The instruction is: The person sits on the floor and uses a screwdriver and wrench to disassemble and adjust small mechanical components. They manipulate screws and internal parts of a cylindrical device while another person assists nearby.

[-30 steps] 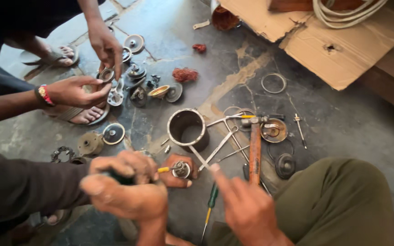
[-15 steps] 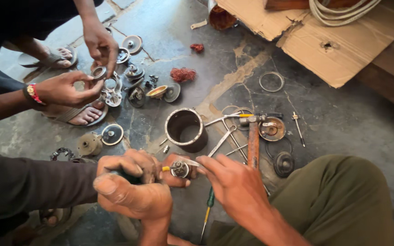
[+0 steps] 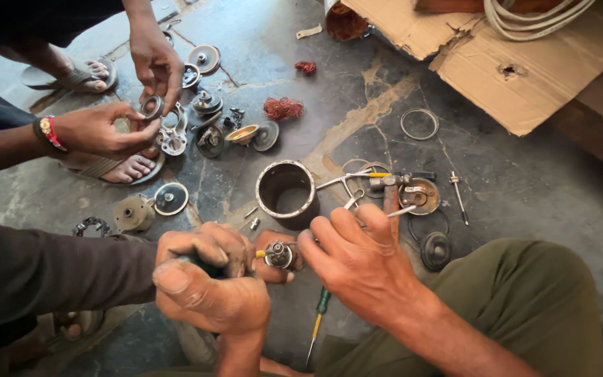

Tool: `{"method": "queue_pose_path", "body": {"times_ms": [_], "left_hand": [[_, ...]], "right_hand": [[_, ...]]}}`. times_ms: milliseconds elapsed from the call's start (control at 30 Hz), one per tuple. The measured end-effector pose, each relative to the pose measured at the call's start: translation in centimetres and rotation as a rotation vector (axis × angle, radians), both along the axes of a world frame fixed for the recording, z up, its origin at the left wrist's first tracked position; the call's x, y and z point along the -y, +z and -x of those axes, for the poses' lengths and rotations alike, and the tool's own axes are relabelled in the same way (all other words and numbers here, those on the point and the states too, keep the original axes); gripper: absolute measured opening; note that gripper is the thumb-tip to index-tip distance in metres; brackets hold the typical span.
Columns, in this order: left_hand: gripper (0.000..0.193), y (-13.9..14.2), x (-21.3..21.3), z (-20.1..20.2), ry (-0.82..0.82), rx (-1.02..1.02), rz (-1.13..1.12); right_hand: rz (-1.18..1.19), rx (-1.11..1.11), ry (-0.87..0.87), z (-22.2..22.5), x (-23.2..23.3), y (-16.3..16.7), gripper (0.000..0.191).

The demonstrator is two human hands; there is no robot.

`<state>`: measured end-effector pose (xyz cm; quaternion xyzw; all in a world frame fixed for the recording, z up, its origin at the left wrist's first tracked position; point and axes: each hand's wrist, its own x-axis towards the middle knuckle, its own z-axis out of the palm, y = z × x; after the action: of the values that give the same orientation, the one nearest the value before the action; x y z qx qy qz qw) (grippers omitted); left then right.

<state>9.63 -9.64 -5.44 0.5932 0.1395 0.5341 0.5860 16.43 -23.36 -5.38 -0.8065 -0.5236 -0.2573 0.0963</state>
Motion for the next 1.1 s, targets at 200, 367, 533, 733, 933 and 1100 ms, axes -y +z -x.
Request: {"method": "queue_pose_path", "body": {"times_ms": [200, 367, 533, 733, 933, 1100], "left_hand": [[0.068, -0.2, -0.2, -0.1, 0.0, 0.023, 0.002], [0.067, -0.1, -0.3, 0.0, -0.001, 0.029, 0.02], [0.063, 0.3, -0.3, 0.3, -0.011, 0.051, 0.151], [0.062, 0.3, -0.9, 0.2, -0.012, 0.067, 0.167], [0.065, 0.0, -0.9, 0.0, 0.001, 0.061, 0.125], [0.066, 0.0, -0.8, 0.0, -0.005, 0.082, 0.196]], "right_hand": [[0.03, 0.089, 0.065, 0.1, -0.2, 0.4, 0.018], [0.093, 0.306, 0.222, -0.8, -0.8, 1.6, 0.008], [0.206, -0.149, 0.441, -5.2, -2.6, 2.3, 0.003], [0.044, -0.555, 0.367, -7.1, -2.9, -0.3, 0.018], [-0.143, -0.721, 0.22, -5.8, -1.5, -3.8, 0.018], [-0.199, -0.814, 0.161, -5.3, -0.9, -5.1, 0.019]]}}
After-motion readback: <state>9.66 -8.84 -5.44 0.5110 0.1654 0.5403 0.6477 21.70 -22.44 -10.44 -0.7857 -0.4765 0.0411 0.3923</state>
